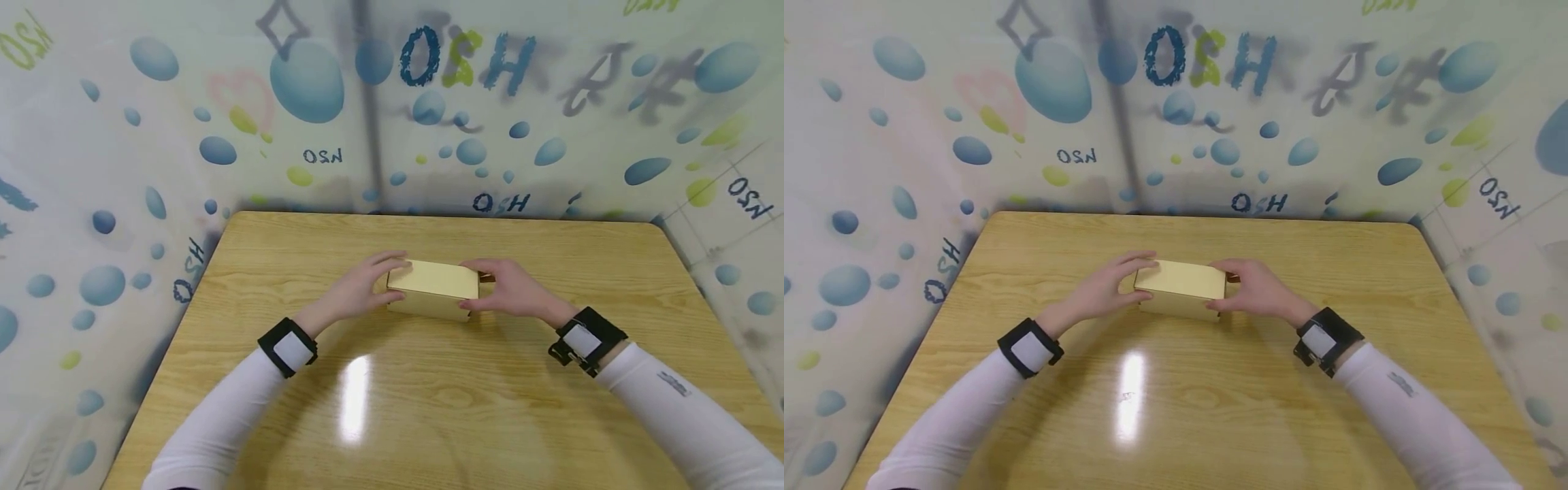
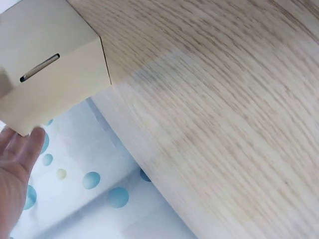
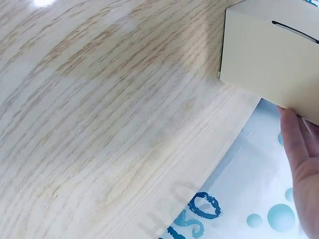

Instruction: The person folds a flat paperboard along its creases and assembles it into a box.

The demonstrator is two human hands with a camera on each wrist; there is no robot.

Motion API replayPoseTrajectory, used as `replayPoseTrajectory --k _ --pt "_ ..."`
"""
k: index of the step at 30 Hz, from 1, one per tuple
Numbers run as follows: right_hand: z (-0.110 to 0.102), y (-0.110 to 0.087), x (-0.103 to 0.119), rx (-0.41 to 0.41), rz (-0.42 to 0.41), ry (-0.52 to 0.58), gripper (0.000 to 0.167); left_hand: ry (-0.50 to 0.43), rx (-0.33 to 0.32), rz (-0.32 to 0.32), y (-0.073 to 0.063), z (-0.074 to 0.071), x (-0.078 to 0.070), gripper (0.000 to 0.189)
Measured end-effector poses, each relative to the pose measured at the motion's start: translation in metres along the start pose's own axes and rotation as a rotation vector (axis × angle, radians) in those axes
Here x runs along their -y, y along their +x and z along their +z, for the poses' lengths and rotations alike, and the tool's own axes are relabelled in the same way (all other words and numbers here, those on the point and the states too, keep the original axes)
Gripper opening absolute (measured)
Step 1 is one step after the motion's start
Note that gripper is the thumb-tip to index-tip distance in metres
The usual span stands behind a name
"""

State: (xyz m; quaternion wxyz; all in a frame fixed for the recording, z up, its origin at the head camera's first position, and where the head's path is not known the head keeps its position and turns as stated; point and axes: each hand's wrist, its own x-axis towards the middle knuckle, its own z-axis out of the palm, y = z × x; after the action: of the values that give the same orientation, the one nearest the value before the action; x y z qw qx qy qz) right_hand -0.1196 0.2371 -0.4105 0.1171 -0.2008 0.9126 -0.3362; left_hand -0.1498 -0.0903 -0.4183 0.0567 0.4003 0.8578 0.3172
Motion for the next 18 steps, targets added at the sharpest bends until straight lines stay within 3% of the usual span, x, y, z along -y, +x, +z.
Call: replayPoseTrajectory --k 3,6,10,18 --pt "0.000 0.001 0.000 0.002 -0.006 0.009 0.075 -0.154 0.041 -0.106 0.004 -0.006 0.003 0.079" --pt "0.000 0.000 0.001 0.003 -0.001 0.008 0.075 -0.204 0.107 -0.152 0.010 -0.013 0.007 0.085" --pt "0.000 0.000 0.002 0.008 0.002 -0.001 0.076 -0.161 0.177 -0.163 0.017 -0.020 0.007 0.079" --pt "0.000 -0.001 0.003 -0.002 -0.022 -0.051 0.076 -0.081 0.196 -0.163 0.021 -0.023 0.002 0.074"
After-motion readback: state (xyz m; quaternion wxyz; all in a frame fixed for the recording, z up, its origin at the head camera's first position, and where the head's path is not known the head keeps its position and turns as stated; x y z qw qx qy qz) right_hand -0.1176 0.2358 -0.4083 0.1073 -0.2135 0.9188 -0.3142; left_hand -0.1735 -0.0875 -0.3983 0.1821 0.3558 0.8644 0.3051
